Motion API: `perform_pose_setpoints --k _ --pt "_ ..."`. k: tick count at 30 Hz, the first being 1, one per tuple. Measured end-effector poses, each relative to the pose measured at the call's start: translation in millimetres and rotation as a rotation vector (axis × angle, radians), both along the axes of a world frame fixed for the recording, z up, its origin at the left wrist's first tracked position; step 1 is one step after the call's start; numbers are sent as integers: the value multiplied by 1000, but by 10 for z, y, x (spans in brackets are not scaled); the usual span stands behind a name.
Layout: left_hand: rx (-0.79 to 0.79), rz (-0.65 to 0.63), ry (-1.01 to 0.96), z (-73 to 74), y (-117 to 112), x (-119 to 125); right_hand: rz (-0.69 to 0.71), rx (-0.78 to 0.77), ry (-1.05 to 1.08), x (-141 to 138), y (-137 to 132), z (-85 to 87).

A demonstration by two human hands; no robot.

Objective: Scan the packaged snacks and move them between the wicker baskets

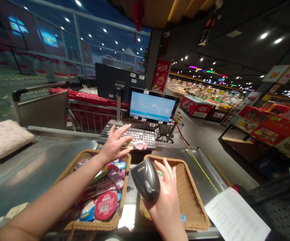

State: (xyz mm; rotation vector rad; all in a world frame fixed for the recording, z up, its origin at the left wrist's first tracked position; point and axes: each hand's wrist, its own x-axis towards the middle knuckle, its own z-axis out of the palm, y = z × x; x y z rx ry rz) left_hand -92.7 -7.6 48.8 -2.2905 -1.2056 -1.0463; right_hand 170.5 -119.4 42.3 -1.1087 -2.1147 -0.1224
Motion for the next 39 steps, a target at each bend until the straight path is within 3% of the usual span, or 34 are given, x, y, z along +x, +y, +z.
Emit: perform_pose_setpoints --k 10,30,39 --pt "-6 71 -32 10 -99 -288 41 -36 8 -198 -35 -68" --pt "-22 147 -40 -36 -263 -610 105 -88 -10 -385 -69 -81" --pt "-107 185 -29 -206 -361 -748 108 -129 0 -425 -87 -169"
